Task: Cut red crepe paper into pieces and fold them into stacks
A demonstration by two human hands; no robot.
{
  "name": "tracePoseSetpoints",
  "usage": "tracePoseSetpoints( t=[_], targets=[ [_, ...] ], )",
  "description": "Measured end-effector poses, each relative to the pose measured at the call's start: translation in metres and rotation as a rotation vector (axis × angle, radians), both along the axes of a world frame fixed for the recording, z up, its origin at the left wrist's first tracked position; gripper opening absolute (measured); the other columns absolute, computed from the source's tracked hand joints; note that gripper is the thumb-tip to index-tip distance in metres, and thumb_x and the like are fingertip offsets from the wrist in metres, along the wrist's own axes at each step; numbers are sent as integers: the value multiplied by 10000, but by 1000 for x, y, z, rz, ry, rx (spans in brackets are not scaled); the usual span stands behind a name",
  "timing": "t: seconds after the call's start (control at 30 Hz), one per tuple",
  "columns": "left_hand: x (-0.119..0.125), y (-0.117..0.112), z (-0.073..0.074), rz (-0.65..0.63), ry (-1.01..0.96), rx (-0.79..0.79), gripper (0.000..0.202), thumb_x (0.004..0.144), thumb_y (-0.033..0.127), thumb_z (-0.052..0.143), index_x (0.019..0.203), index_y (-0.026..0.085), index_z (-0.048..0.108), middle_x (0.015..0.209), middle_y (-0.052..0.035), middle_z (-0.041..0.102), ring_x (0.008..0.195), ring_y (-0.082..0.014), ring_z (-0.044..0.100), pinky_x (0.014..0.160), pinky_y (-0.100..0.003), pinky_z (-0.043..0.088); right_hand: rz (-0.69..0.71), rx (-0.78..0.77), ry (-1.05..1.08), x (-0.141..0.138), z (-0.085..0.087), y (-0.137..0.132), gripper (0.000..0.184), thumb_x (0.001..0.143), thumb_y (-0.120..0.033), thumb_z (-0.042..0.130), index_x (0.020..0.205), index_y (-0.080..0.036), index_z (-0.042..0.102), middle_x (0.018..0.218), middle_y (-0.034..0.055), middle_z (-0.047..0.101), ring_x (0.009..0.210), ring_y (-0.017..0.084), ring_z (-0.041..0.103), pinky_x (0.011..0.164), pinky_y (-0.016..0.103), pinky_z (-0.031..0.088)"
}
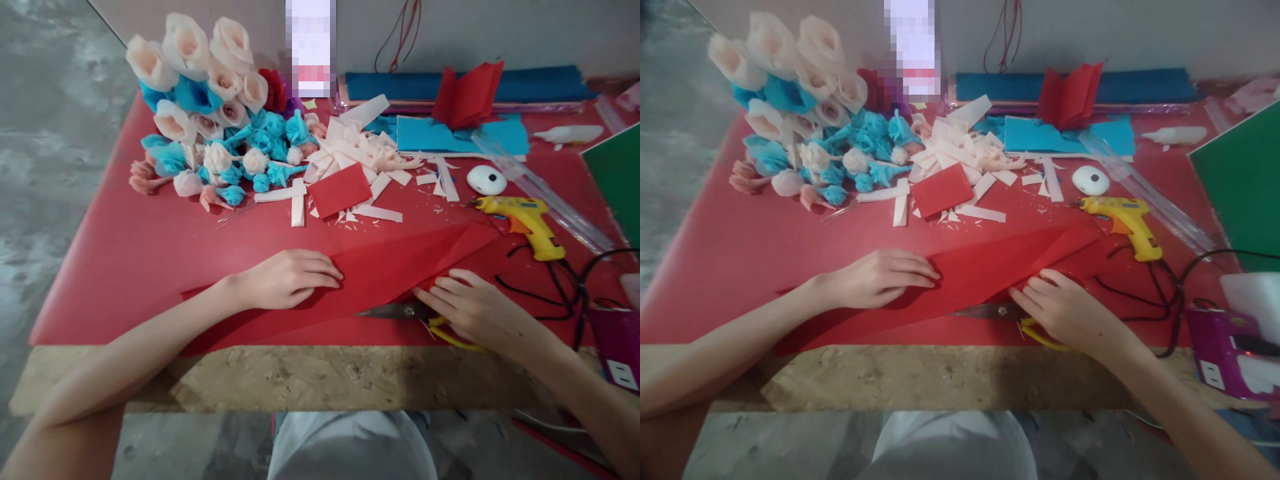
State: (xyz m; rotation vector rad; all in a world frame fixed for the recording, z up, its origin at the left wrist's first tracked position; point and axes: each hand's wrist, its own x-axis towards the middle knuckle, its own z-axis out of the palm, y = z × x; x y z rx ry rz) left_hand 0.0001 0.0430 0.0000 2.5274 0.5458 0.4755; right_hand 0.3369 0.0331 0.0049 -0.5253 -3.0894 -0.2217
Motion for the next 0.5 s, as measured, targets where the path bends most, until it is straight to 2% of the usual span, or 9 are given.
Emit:
tracePoseSetpoints(
  t=[0.13,0.27,0.5],
  targets=[
    [0,0,-13,3,18,91,344,800,52,405,1075,131,598,1118,-104,642,1036,-211,578,924,-388,477,-88,53,-31,2,2,-11,416,784,-51,343,1139,-93,555,886,90,647,833,215,496,792,378,322],
    [0,-1,-17,1,24,87,346,801,54,415,1091,143,581,1134,-100,634,1049,-208,570,932,-381,465,-175,87,-64,-5,-1,-19,459,765,-72,355,1200,-66,503,890,97,633,850,222,492,816,397,320],
    [0,-1,-16,9,15,83,345,800,62,414,1085,152,587,1126,-102,637,1049,-206,572,930,-379,463,-136,67,-38,-14,-2,-17,449,739,-77,372,1161,-64,526,883,96,637,842,223,490,820,397,318]
  ],
)
